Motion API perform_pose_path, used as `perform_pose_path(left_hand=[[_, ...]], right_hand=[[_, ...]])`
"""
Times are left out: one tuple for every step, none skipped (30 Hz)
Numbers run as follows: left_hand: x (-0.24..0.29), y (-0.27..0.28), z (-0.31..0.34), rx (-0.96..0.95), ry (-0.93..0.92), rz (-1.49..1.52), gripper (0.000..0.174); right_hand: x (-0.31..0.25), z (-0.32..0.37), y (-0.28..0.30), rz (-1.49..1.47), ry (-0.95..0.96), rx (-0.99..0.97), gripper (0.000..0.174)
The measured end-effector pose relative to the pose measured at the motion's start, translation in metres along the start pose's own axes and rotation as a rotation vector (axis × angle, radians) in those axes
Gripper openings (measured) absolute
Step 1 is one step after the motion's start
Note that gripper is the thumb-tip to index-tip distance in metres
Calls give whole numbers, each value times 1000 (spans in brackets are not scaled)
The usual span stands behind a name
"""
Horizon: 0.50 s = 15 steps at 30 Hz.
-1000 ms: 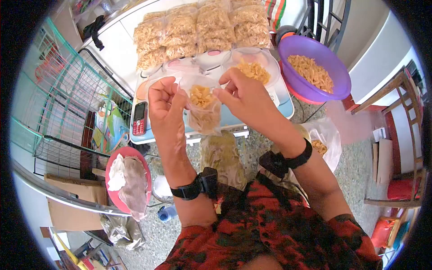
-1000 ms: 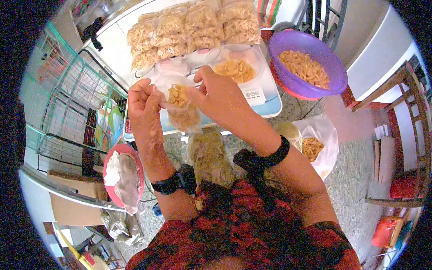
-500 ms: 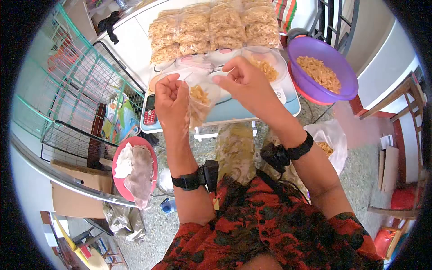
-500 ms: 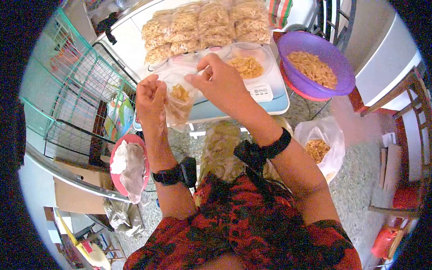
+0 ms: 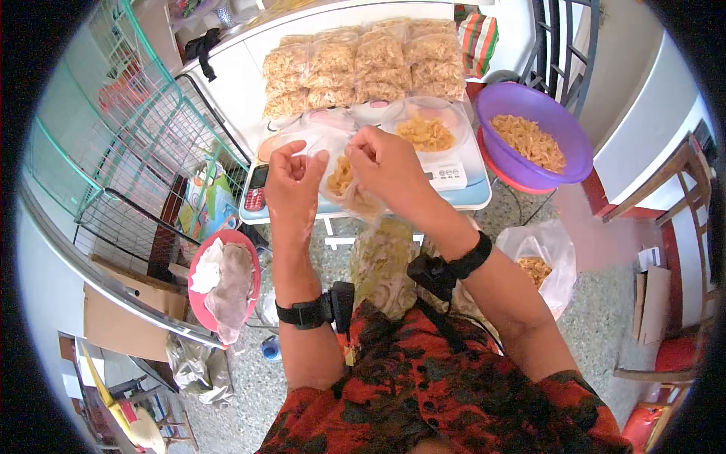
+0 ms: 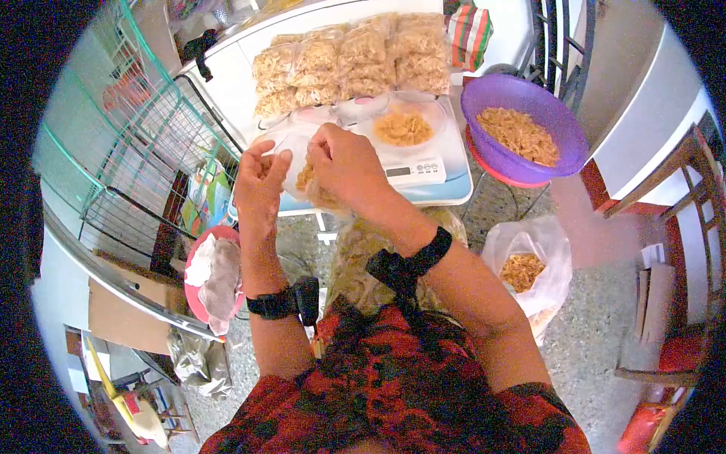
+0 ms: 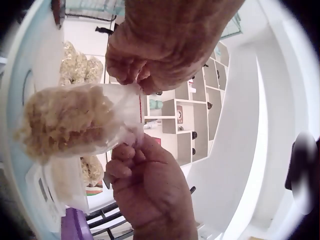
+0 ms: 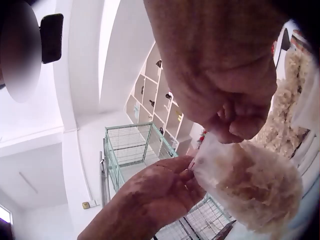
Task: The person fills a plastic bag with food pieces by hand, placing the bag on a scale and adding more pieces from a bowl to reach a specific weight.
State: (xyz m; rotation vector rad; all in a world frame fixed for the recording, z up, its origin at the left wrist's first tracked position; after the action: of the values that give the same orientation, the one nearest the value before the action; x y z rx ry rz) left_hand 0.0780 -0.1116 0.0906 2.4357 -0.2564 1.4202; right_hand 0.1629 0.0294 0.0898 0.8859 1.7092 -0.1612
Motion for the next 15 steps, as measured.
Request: perform_pose_path(left_hand=[[3,0,2,-14,3,-112,44],[11,0,4,-8,-29,-223,46],[8,1,6,-56,-1,-280,43],[4,3,4,-105,24,-336,41],[-1,4,2,-154,45,-390,38],[-7,4,1,-197,72,-312,28],[-12,7,0,-135,69,-219,26],[-18,9,-3,-72,66,-124,24],[-25,9,-10,-9,59,-26,23],[-28,7,-17,67,46,50,20],[-30,6,-23,82,21,44,21],[-29,5,-28,99,-2,38,21],[-31,3,-35,118,-25,33,22],[-37,0,-40,112,-31,40,23],[-42,-4,-43,86,-28,34,24]], right_hand=[[1,-2,-1,-41,-7,7,20],[3,-2,-2,-82,-19,15,20],[6,-3,-4,-122,-34,24,20],[9,-4,-7,-172,-33,23,19],[11,-7,-10,-220,-29,24,19],[13,-11,-13,-266,-22,25,18],[16,-12,-17,-284,-23,38,18],[18,-16,-21,-300,-21,52,17],[20,-21,-24,-314,-13,69,17],[20,-27,-26,-322,-4,83,16],[22,-30,-27,-326,-4,81,16],[25,-33,-27,-330,-4,77,16],[28,-39,-27,-333,-3,71,16],[33,-44,-26,-308,-8,61,17],[40,-48,-25,-286,-17,49,18]])
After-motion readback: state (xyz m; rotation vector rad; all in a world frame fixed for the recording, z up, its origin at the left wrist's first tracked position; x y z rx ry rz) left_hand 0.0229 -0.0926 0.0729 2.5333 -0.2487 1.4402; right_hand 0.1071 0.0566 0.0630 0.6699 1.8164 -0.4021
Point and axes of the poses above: each hand's wrist, its own z-axis away from the middle knuckle, its own y-axis out of the back of the hand, x = y × z, the point moved 3 cm from there along -z, towards the middle knuckle, and after that the axes turned 8 degrees about -y, right-handed, at the moved point
